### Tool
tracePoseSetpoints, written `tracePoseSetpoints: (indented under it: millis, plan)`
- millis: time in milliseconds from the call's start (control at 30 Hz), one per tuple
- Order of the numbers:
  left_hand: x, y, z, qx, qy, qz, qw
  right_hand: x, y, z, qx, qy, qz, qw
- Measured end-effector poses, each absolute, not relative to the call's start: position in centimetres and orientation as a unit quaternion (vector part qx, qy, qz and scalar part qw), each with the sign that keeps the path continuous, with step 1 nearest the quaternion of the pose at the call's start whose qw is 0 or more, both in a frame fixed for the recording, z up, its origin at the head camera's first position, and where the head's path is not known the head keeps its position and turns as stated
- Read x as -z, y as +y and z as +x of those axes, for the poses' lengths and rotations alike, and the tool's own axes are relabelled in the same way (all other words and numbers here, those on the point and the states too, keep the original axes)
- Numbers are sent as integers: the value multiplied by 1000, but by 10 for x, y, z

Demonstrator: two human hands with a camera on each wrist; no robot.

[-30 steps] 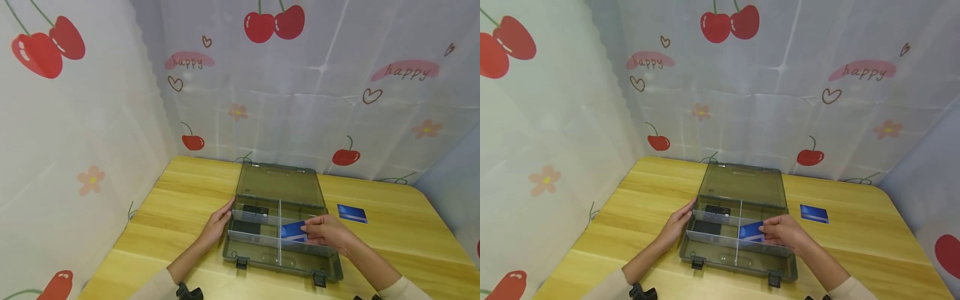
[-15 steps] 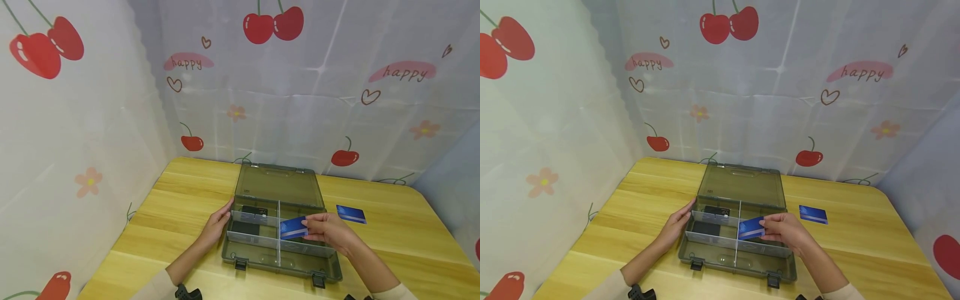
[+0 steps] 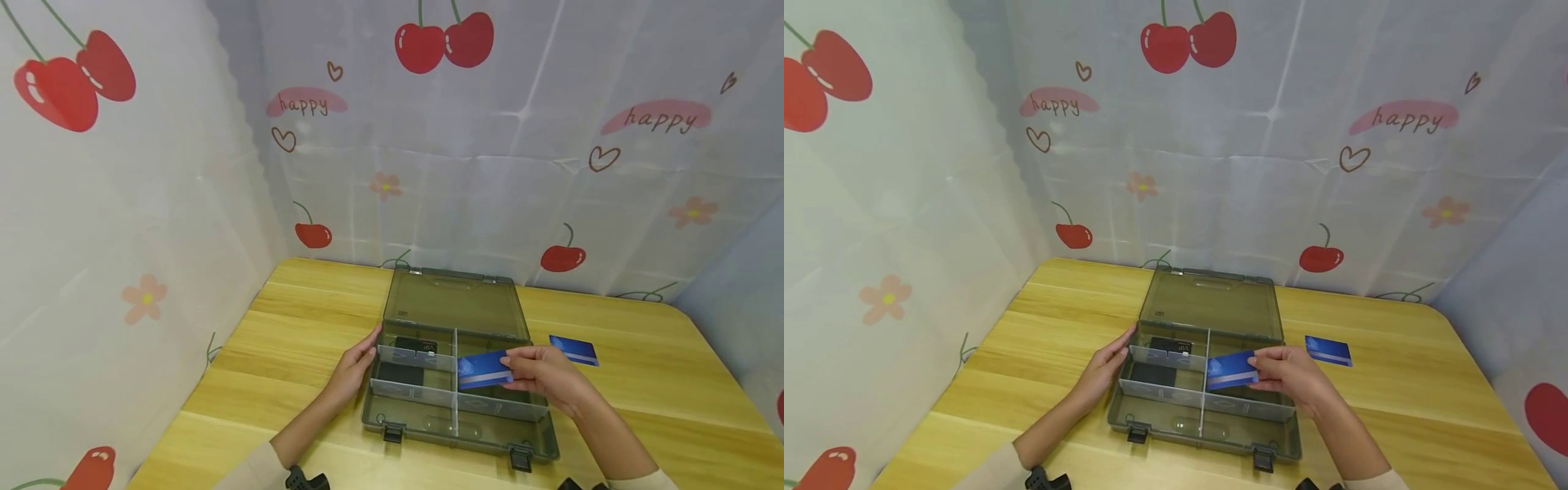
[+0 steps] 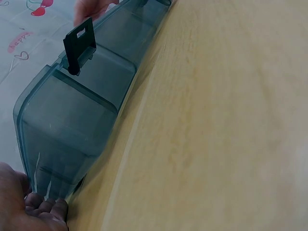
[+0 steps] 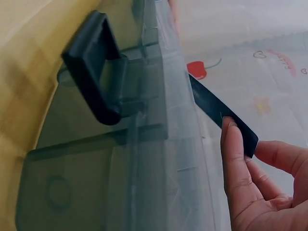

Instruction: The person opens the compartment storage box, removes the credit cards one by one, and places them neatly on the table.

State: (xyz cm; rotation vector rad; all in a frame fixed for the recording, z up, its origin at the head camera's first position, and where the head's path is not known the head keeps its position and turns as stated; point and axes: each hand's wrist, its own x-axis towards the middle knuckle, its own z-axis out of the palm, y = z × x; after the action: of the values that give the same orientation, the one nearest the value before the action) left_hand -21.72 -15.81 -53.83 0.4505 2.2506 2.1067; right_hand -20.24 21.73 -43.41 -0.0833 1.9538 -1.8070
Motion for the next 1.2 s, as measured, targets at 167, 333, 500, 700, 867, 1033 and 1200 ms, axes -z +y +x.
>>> tracePoseSetpoints:
  millis: [167,333,500,700,867,1033,1200]
  plan:
    - [539,-158,-217,-675,723,144,18,432,219,-203,672,704,-29,230]
    - [539,-158,-218,-677,720,149,19,429,220,-204,677,701,-35,221]
    - [539,-158,-217,-676,722,150,16,424,224,-207,688,696,-40,200]
    - [539,-159,-216,-675,724,146,14,417,232,-209,709,677,-51,192]
    - [540,-159,-217,-675,723,145,16,415,239,-212,734,653,-56,178]
    - [540,-159,-217,-674,724,148,14,412,245,-213,746,643,-51,167]
    - [540,-159,-218,-670,728,148,15,412,250,-214,757,632,-49,160]
